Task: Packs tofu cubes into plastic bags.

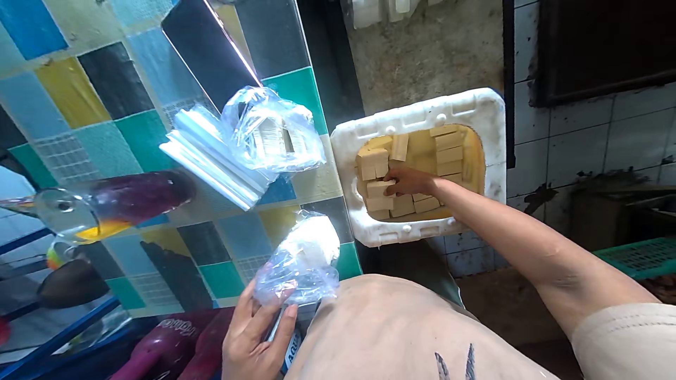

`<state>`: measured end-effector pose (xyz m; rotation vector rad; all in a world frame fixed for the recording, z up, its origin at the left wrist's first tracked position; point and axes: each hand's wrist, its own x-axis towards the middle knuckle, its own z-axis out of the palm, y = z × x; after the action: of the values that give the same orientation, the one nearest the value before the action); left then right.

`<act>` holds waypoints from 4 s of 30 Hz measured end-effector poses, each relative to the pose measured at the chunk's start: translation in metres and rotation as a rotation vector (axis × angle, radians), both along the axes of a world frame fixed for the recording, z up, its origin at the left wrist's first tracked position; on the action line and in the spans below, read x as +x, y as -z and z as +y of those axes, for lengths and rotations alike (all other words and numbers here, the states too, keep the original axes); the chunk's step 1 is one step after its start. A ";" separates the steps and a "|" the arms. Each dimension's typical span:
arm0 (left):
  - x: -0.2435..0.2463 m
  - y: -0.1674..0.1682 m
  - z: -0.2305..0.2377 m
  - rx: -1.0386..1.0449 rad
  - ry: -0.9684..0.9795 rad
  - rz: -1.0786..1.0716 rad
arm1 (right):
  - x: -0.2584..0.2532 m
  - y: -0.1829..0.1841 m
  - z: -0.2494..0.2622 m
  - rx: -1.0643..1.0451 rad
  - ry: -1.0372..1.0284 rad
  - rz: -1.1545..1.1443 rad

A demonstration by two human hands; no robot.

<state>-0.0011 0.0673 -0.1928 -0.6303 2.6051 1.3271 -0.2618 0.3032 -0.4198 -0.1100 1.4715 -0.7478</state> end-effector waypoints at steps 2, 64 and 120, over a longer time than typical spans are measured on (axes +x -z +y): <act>0.000 0.000 0.000 0.001 0.000 0.001 | 0.003 0.005 0.000 0.019 0.004 0.033; -0.002 0.016 0.007 0.015 -0.144 0.058 | -0.026 0.012 -0.010 0.399 0.766 0.265; -0.067 -0.053 -0.002 0.287 0.212 -0.085 | 0.115 -0.224 -0.140 -0.042 0.061 0.574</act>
<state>-0.0684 0.0654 -0.1395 -0.3468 2.2791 1.5259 -0.1470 0.1635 -0.1953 -0.3348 2.0095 -0.8370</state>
